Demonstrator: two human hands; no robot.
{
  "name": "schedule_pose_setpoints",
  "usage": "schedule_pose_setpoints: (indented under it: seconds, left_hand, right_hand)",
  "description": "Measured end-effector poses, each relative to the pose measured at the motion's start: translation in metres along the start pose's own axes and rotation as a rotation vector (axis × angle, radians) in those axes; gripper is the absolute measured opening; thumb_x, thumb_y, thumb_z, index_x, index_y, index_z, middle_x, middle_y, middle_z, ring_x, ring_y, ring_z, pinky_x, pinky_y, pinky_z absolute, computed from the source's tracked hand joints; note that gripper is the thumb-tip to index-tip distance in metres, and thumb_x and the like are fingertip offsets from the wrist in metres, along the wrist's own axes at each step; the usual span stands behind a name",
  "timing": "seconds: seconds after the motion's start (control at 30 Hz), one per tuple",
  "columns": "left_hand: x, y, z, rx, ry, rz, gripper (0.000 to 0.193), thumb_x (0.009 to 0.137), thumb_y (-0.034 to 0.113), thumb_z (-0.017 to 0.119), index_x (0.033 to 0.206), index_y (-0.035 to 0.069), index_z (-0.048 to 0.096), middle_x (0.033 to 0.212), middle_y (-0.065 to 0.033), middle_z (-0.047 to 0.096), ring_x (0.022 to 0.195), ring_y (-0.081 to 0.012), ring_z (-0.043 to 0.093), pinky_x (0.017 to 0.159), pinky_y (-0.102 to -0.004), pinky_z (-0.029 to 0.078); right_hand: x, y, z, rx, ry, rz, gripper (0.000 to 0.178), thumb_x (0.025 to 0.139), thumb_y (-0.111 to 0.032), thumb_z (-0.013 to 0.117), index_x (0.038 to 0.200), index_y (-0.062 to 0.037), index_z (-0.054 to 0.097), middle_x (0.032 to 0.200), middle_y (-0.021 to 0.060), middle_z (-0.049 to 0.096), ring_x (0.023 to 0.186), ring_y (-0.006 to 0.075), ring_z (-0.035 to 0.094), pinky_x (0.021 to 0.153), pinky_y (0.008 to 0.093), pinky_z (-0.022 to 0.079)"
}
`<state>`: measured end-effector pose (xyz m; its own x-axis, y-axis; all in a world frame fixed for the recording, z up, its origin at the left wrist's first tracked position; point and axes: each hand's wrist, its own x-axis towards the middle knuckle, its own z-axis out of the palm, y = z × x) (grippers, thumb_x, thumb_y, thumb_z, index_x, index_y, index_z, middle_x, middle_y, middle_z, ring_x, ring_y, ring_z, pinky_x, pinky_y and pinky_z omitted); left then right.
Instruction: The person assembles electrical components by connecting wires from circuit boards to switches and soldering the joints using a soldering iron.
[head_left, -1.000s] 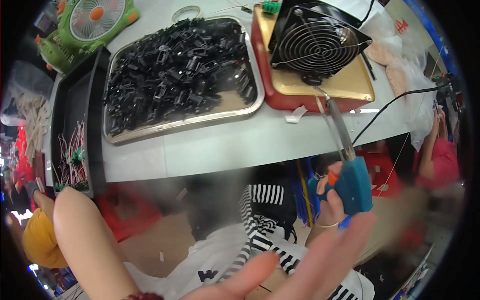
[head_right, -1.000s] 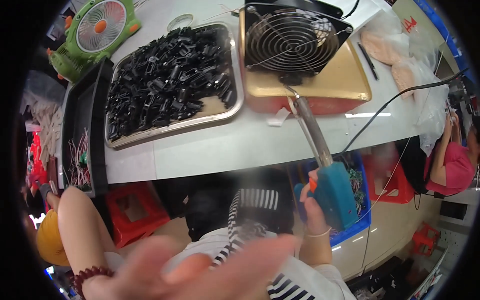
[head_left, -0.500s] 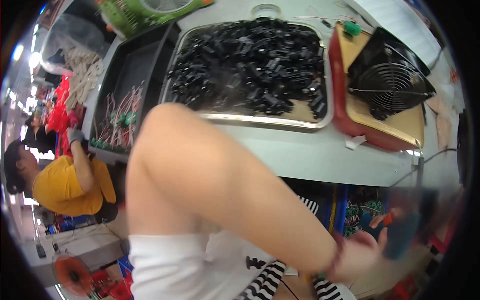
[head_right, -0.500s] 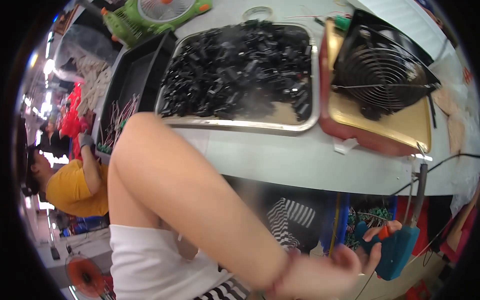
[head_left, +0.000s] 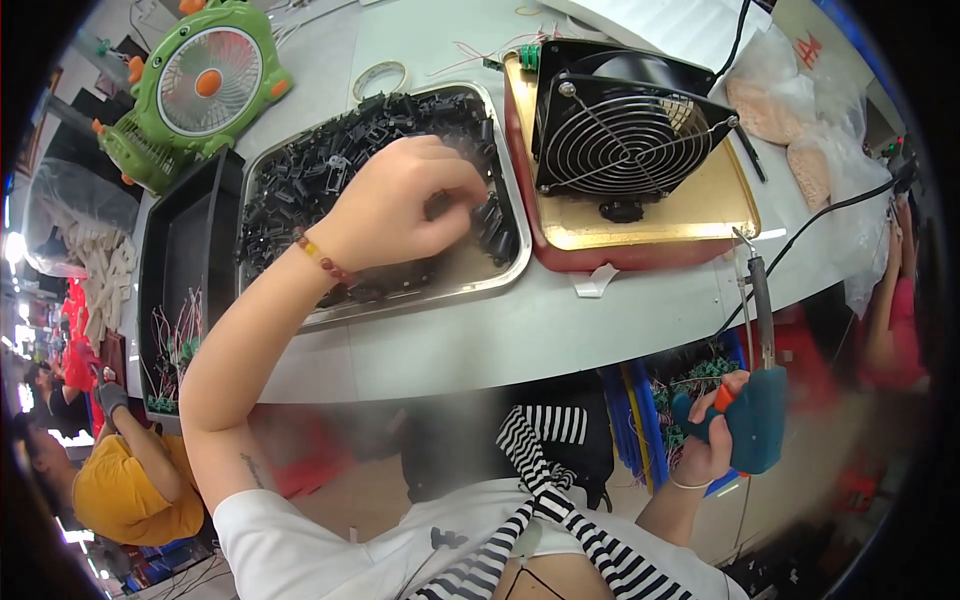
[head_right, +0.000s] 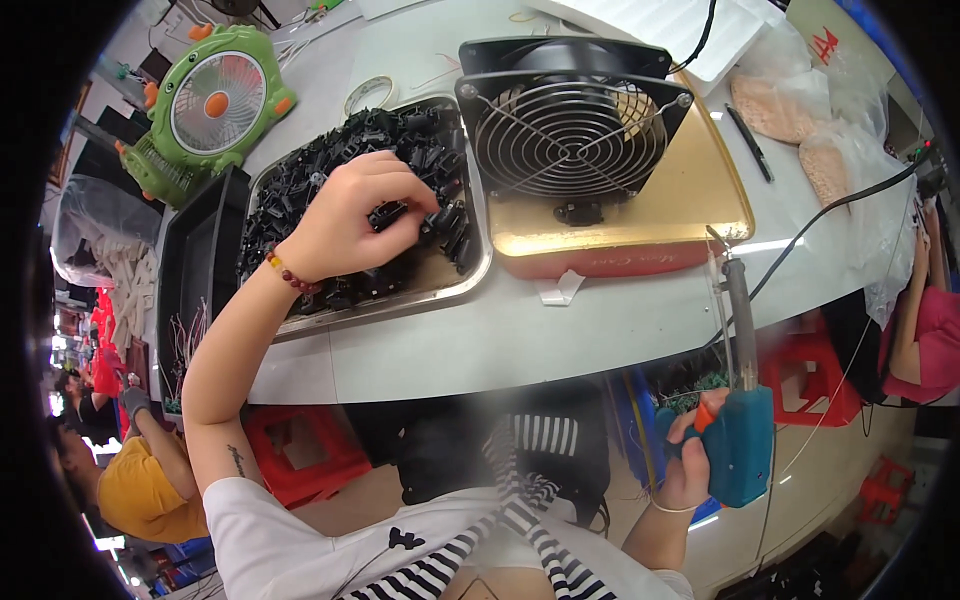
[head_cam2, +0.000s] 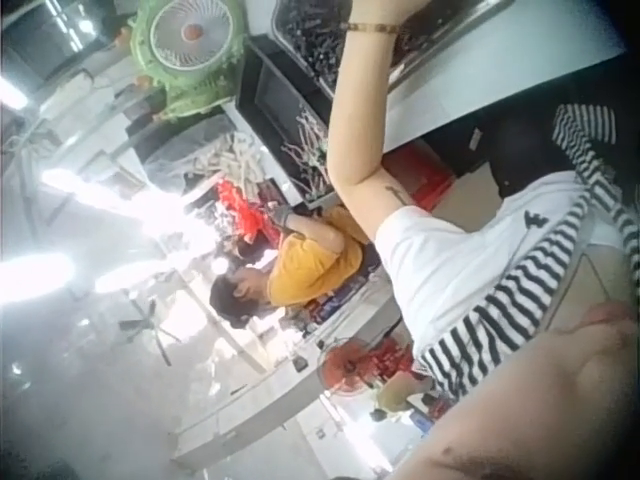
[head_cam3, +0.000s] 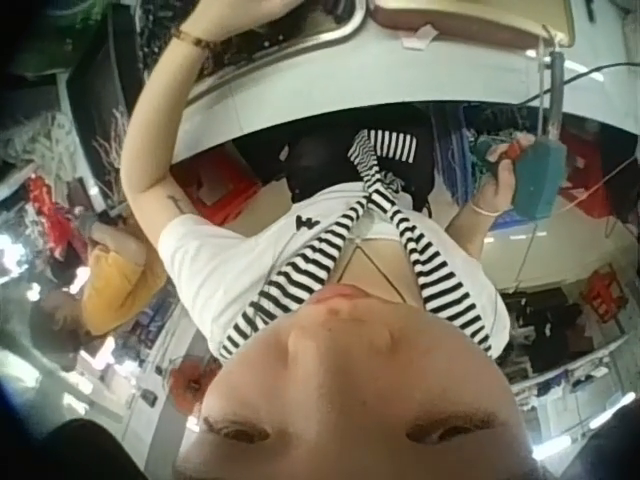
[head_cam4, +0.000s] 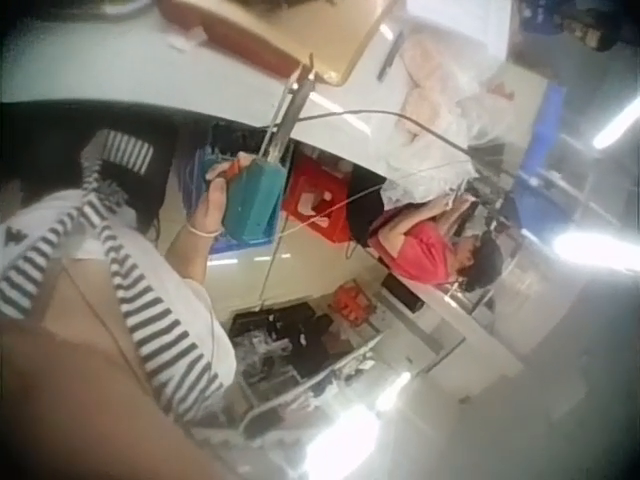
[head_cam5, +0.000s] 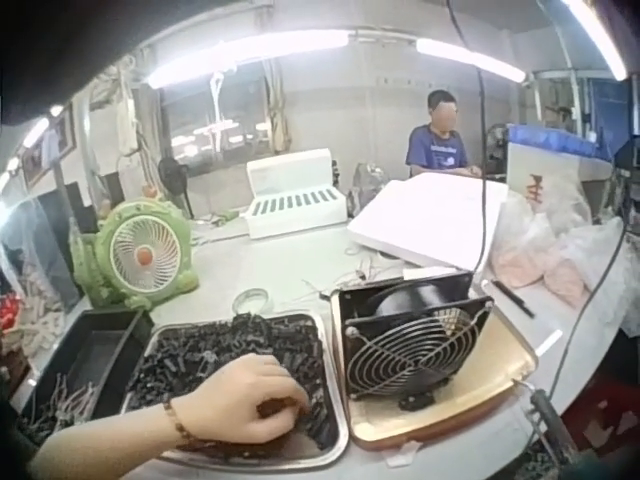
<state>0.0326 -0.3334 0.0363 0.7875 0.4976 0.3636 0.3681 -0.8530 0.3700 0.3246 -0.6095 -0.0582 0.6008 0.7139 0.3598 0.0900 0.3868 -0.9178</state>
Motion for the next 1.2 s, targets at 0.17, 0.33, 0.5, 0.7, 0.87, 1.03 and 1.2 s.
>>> schedule_pose_setpoints:
  seconds: [0.17,0.33,0.5,0.7,0.87,1.03,1.2]
  left_hand:
    - [0.016,-0.011,0.011,0.088,-0.056,0.07,0.015,0.075,0.015,0.064,0.086,0.009,0.07,0.077,-0.0035,0.067,0.081,-0.0243,0.061,0.076,-0.0359,0.046]
    - [0.055,-0.036,0.003,0.026,-0.086,-0.268,0.022,0.076,0.021,0.064,0.09,0.005,0.072,0.087,-0.0142,0.071,0.083,-0.0331,0.068,0.08,-0.0397,0.054]
    - [0.05,-0.018,-0.008,-0.008,-0.554,-0.252,0.019,0.073,0.019,0.074,0.083,0.003,0.075,0.077,-0.0101,0.073,0.073,-0.0218,0.069,0.072,-0.0311,0.054]
    - [0.01,0.027,0.021,0.289,-0.335,-0.077,0.025,0.071,0.02,0.077,0.094,0.008,0.074,0.086,-0.0047,0.061,0.089,-0.023,0.054,0.08,-0.0363,0.043]
    - [0.006,0.031,0.018,0.396,-0.383,-0.054,0.03,0.068,0.015,0.077,0.097,0.013,0.072,0.093,-0.0032,0.059,0.092,-0.0223,0.052,0.081,-0.035,0.039]
    - [0.006,0.035,0.007,0.221,-0.282,-0.074,0.016,0.07,0.012,0.073,0.085,0.011,0.068,0.089,-0.0052,0.06,0.091,-0.0225,0.055,0.082,-0.0349,0.039]
    - [0.025,-0.011,-0.021,-0.021,-0.081,-0.149,0.007,0.076,0.009,0.065,0.075,0.002,0.065,0.073,-0.0091,0.064,0.072,-0.0229,0.063,0.069,-0.0323,0.05]
  right_hand:
    - [-0.001,-0.002,0.001,-0.036,0.014,0.01,0.048,0.079,-0.017,0.064,0.118,0.0079,0.051,0.114,0.0177,0.047,0.063,0.0139,0.055,0.058,0.025,0.045]
    - [-0.001,-0.002,-0.006,-0.058,0.028,-0.007,0.048,0.079,-0.018,0.065,0.118,0.0079,0.051,0.114,0.0173,0.048,0.063,0.0138,0.056,0.058,0.0247,0.045]
    - [-0.004,-0.006,-0.012,-0.088,0.053,-0.018,0.048,0.079,-0.016,0.065,0.118,0.0076,0.052,0.115,0.0171,0.048,0.063,0.0143,0.056,0.058,0.0248,0.046]
    - [0.002,-0.006,-0.009,-0.068,0.104,0.016,0.048,0.078,-0.015,0.065,0.118,0.0073,0.052,0.115,0.0172,0.049,0.064,0.0149,0.056,0.058,0.0251,0.045]
    - [0.003,-0.007,-0.001,-0.083,0.063,0.027,0.051,0.078,-0.022,0.067,0.118,0.0059,0.054,0.113,0.0145,0.052,0.065,0.0152,0.055,0.061,0.0263,0.044]
    - [0.0,-0.007,-0.003,-0.08,0.087,0.073,0.054,0.077,-0.025,0.069,0.119,0.0052,0.055,0.112,0.0133,0.052,0.066,0.0157,0.055,0.062,0.027,0.043]
    - [-0.005,-0.004,-0.005,-0.042,0.138,0.049,0.048,0.078,-0.018,0.067,0.118,0.0065,0.053,0.115,0.0154,0.051,0.065,0.0145,0.056,0.059,0.0254,0.045]
